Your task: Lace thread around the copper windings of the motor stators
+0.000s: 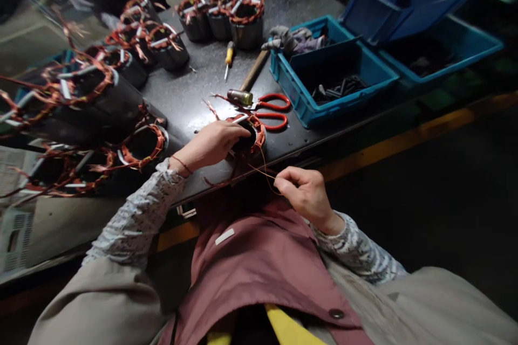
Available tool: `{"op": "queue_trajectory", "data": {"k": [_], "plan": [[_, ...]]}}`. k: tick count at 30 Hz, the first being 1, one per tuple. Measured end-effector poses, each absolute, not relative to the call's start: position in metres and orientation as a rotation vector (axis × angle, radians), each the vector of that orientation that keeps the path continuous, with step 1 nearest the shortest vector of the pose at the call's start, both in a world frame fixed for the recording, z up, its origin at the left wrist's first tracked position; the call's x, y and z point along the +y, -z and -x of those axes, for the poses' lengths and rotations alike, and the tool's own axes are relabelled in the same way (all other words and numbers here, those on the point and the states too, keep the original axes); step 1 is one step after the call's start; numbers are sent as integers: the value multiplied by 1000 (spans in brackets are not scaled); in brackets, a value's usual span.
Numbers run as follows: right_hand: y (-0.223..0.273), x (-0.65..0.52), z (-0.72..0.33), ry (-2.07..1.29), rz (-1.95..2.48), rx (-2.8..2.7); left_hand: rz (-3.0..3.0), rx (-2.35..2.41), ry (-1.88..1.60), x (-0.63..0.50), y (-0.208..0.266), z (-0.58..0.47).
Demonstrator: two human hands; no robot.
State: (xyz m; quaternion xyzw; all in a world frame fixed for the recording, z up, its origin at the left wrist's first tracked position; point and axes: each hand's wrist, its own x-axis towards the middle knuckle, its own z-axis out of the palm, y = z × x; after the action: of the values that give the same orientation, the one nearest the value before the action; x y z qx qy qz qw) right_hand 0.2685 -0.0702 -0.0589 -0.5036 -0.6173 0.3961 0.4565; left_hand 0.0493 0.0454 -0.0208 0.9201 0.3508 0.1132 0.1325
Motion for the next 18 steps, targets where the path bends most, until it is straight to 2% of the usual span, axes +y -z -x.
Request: {"op": "queue_trajectory", "data": {"k": [10,18], "plan": [[70,-56,-265,-1020,1411,-1403,-2655,1076,-376,40,17,-49],[59,-62,-261,-1143,1338,-1200,-2638,1055,-390,41,21,-48]]}}
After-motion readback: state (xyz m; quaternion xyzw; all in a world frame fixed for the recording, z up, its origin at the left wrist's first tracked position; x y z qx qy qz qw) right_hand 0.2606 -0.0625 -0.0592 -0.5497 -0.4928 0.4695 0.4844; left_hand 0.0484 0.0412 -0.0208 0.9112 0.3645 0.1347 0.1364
